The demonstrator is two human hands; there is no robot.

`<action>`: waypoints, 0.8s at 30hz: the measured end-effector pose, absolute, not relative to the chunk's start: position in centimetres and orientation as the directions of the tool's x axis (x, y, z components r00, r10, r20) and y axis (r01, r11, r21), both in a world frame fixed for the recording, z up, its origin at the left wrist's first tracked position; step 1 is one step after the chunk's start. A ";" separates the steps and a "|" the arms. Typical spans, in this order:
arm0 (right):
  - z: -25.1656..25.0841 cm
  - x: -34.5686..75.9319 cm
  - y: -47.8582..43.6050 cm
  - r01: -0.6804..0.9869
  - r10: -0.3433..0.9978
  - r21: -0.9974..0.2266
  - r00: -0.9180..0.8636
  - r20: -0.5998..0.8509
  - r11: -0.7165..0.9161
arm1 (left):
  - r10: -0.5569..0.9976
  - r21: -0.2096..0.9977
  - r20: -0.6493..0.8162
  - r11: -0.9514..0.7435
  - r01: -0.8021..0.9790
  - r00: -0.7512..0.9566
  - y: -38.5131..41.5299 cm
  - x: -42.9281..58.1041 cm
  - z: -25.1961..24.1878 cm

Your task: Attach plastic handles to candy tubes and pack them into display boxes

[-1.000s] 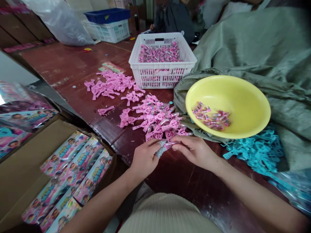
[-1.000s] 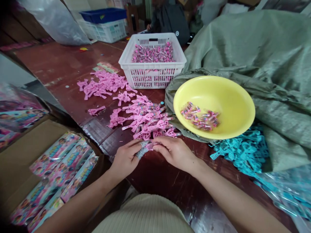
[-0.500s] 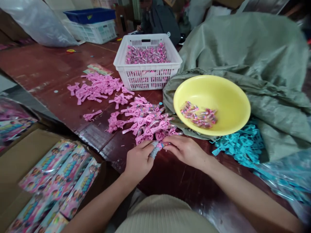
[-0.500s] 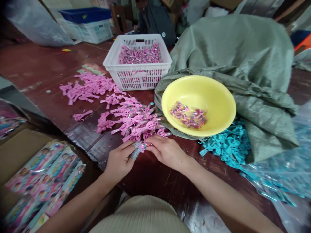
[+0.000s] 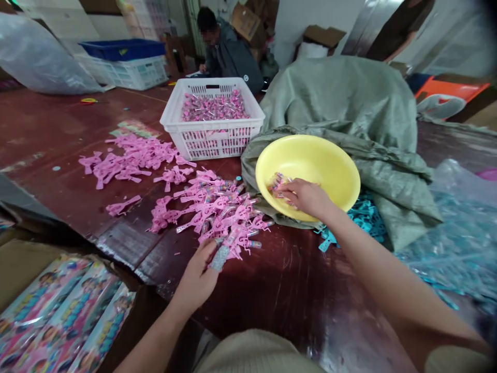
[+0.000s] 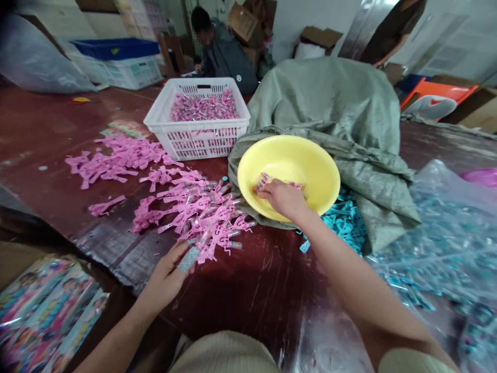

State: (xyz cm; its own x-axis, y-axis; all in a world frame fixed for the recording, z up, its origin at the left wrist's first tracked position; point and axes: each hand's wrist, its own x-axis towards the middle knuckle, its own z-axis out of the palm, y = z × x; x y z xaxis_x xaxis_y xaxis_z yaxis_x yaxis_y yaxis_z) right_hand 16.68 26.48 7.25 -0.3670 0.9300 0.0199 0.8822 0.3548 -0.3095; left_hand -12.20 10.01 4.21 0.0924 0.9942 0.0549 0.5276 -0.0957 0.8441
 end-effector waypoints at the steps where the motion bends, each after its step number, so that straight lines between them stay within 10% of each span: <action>1: 6.7 17.3 27.9 0.916 0.942 -0.245 -0.334 -0.031 0.317 | 0.996 0.859 0.047 -0.077 0.506 0.070 10.0 -12.3 4.1; 10: 6.0 17.8 28.8 0.899 0.928 -0.252 -0.373 -0.014 0.358 | 0.991 0.959 -0.032 0.067 0.277 -0.131 9.3 -11.5 2.1; 16: 8.6 14.6 19.4 0.376 0.739 -0.757 -0.642 0.204 0.535 | 0.984 0.985 -0.172 0.173 0.011 -0.044 9.4 -10.9 3.1; 24: 6.8 11.6 15.5 0.273 0.649 -0.769 -0.725 0.230 0.578 | 0.999 0.973 0.015 -0.022 0.229 0.033 9.1 -10.7 4.1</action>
